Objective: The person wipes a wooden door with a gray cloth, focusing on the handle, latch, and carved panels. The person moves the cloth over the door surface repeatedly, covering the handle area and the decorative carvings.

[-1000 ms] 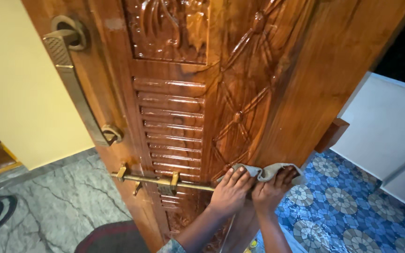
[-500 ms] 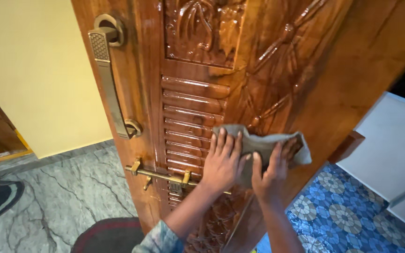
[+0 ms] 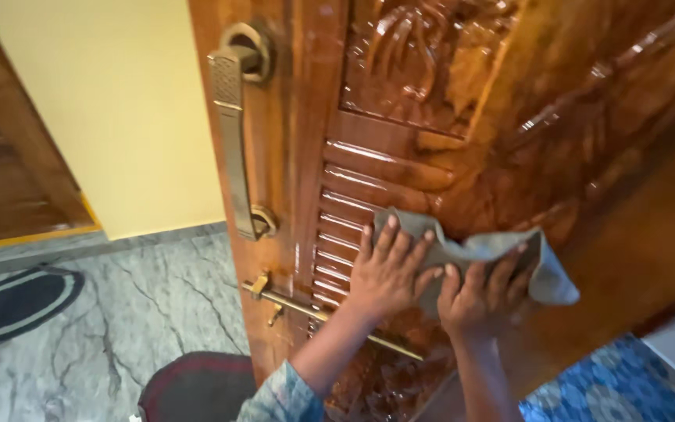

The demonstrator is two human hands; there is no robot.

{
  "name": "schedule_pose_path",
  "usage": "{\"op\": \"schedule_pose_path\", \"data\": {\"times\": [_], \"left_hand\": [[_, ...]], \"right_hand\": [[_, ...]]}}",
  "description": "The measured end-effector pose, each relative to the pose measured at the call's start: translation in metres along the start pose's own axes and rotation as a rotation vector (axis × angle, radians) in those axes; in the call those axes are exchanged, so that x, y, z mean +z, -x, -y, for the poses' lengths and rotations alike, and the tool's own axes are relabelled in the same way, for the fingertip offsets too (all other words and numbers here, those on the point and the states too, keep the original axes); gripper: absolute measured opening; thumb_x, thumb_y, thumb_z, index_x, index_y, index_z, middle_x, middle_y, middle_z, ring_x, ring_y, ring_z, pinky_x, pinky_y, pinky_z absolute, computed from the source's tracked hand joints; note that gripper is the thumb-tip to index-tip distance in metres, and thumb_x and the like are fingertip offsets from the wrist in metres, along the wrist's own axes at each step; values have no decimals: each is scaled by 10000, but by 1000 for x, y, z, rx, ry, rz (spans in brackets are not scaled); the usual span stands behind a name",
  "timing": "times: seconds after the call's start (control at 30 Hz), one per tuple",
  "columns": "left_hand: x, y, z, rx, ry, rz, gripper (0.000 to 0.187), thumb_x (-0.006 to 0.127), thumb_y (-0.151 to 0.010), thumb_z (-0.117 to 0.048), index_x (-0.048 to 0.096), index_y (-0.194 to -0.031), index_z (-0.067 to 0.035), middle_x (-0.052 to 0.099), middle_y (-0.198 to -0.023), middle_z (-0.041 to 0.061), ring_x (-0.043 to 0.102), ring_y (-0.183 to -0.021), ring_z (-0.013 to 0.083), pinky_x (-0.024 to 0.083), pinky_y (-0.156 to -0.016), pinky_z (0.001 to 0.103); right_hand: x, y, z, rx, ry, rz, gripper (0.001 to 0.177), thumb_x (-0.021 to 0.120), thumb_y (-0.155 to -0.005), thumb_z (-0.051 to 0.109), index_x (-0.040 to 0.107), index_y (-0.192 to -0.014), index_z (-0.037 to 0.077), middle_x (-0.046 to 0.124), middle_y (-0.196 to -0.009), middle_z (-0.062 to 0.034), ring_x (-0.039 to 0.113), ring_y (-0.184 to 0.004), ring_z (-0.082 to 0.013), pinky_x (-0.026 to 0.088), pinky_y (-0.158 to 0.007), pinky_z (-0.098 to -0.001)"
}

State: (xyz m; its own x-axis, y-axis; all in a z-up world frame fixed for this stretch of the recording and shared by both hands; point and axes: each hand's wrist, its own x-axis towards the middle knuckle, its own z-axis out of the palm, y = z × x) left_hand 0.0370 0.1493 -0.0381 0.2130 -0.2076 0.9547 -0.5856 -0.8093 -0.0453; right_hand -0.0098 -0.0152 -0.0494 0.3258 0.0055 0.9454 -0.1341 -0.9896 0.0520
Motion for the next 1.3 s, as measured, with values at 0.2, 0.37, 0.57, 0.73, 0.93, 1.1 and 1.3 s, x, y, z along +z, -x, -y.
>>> {"op": "schedule_pose_path", "data": {"times": [0.2,0.37,0.57,0.73,0.93,1.1,1.3], "left_hand": [[-4,52,0,-85,49,257,603,571,-988,-561,625,-1414,-137,535,-1403,186,373,-1452,409,230,-1193,654],[-13,98,2,-144,105,428,535,562,-1008,-502,630,-1355,-101,552,-1395,197,385,-1455,416,211,-1228,629],[-41,120,-4,-181,161,416,599,634,-963,-433,596,-1356,18,531,-1446,231,353,-1476,425,166,-1229,634],[-71,104,-5,-202,183,448,611,682,-899,-344,579,-1338,67,515,-1448,261,327,-1493,431,121,-1209,688],[-110,86,1,-225,80,251,662,674,-949,-326,521,-1419,115,486,-1462,337,338,-1492,504,188,-1226,654],[-114,77,20,-220,5,151,603,668,-996,-316,530,-1395,115,489,-1414,369,386,-1439,575,283,-1242,646],[-105,53,46,-211,74,36,592,672,-996,-333,559,-1382,100,508,-1418,357,417,-1426,559,300,-1223,642]], "right_hand": [[8,35,17,-112,2,-19,475,540,-1039,426,647,-1367,100,506,-1521,-314,576,-1282,-533,454,-1021,-663],[-9,44,22,-178,-54,300,458,544,-977,482,683,-1285,173,532,-1479,-272,637,-1177,-434,490,-961,-581],[-26,66,42,-270,-251,287,325,657,-908,351,703,-1191,198,652,-1308,-191,688,-1100,-354,528,-976,-513],[-26,74,48,-253,-262,212,439,680,-871,368,662,-1245,139,629,-1304,-239,679,-1093,-382,535,-970,-549],[-28,74,61,-87,-438,166,726,641,-964,448,453,-1461,-47,345,-1545,-436,297,-1479,-652,299,-1190,-623],[-10,52,74,-159,-405,57,973,619,-1037,492,73,-1629,-54,48,-1663,-416,45,-1549,-627,91,-1272,-732],[3,31,98,-91,-406,142,989,605,-998,450,70,-1618,-104,65,-1662,-415,68,-1546,-629,89,-1263,-737]]}}
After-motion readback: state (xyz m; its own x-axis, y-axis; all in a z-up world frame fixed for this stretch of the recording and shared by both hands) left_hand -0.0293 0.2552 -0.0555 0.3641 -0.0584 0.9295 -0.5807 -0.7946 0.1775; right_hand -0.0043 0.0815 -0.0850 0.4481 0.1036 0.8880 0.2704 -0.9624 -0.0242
